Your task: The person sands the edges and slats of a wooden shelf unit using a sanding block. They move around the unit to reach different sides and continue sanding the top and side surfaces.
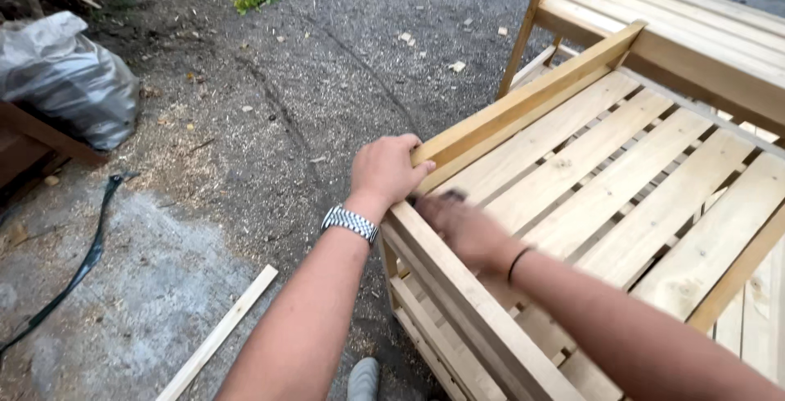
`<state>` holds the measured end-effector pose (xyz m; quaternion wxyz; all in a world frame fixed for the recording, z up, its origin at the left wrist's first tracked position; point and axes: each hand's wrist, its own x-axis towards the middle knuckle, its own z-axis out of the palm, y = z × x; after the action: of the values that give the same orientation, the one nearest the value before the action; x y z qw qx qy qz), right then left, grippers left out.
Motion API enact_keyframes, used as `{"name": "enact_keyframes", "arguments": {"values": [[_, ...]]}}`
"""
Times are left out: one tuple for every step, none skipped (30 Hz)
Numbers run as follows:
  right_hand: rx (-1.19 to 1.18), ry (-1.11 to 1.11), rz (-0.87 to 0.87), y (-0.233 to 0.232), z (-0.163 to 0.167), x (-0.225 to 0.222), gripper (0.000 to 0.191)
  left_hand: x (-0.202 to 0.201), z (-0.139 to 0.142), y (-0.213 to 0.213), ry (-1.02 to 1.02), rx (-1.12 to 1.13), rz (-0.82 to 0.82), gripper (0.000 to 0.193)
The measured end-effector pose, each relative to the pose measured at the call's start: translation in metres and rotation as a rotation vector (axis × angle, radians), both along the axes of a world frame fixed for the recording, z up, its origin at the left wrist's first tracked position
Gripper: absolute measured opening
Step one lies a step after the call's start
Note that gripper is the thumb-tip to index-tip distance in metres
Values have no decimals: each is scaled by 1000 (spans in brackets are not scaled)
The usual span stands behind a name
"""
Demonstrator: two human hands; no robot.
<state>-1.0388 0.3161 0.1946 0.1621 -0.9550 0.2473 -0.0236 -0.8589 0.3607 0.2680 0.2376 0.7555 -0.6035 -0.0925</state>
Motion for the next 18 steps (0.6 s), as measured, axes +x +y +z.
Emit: {"name": "enact_keyframes", "arguments": {"values": [[78, 99, -171, -8, 10, -8, 72, -3, 0, 3, 10, -1, 3, 33], [-19, 45, -230, -17, 20, -17, 68, -8, 1, 6, 16, -10, 11, 33], [-108, -5, -295, -17, 23, -22, 63, -10, 2, 10, 11, -5, 14, 34], [-115, 75, -322, -19, 29, -29, 66, -13, 4, 13, 10, 1, 15, 34], [-127, 150, -347, -13, 25, -34, 69, -17, 7, 16, 5, 1, 17, 35], [-140, 228, -374, -10, 30, -39, 72, -20, 10, 19, 7, -9, 21, 36], [-251, 50, -144, 6, 13, -48, 67, -25, 13, 23, 12, -21, 22, 36], [-359, -131, 88, 31, -4, -53, 62, -31, 17, 26, 14, -36, 23, 37], [-351, -130, 142, 37, -6, -69, 66, -40, 19, 30, 18, -31, 31, 37], [-336, -132, 193, 44, -8, -82, 71, -49, 23, 34, 20, -18, 36, 38], [-309, -127, 240, 53, -9, -102, 76, -60, 23, 41, 28, 6, 37, 38], [-142, 52, 5, 56, -3, -125, 72, -72, 23, 48, 20, 20, 34, 37], [18, 230, -228, 40, 11, -139, 68, -80, 26, 52, 11, 25, 32, 37], [-49, 163, -276, 26, 28, -154, 66, -88, 28, 56, 2, 20, 34, 36], [-118, 94, -321, 24, 38, -167, 64, -95, 29, 60, 18, 23, 38, 36], [-64, 154, -374, 26, 46, -177, 69, -102, 31, 64, 32, 33, 42, 37], [-13, 211, -430, 38, 50, -182, 74, -108, 32, 67, 44, 39, 43, 37], [27, 265, -484, 51, 50, -186, 79, -113, 33, 69, 33, 7, 39, 38]]}}
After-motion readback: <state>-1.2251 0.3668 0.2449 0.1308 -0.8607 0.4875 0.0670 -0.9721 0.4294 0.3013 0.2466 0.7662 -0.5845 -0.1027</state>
